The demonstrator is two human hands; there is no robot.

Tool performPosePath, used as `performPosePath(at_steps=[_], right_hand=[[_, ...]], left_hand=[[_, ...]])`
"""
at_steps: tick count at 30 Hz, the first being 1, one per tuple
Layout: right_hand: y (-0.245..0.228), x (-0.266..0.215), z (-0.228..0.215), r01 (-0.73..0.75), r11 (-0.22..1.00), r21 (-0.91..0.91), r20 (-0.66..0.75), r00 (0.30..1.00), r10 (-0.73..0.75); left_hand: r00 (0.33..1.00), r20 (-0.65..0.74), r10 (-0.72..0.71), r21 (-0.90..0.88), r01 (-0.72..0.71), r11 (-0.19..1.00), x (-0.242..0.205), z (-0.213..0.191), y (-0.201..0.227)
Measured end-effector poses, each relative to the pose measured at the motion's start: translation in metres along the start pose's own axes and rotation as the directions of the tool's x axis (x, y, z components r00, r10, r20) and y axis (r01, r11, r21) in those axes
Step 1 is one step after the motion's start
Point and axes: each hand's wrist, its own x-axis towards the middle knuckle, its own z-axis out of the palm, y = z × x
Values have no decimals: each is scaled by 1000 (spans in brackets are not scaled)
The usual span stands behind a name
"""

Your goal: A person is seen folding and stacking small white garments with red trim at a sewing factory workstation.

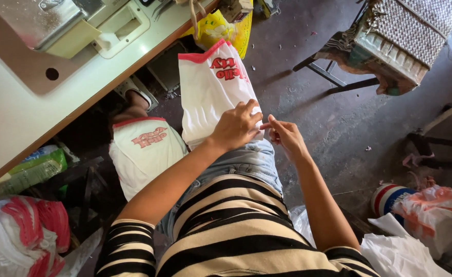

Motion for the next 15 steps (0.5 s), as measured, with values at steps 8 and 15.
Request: performPosePath(at_steps=[8, 15], right_hand=[[8, 2, -4, -62, 997, 53, 23, 998, 61], [6, -2, -11, -53, 999, -3, -31, 998, 53]], left_hand=[[999, -28, 35, 35, -34, 999, -1, 7, 2], [998, -40, 47, 114, -42, 993, 1, -5, 7]])
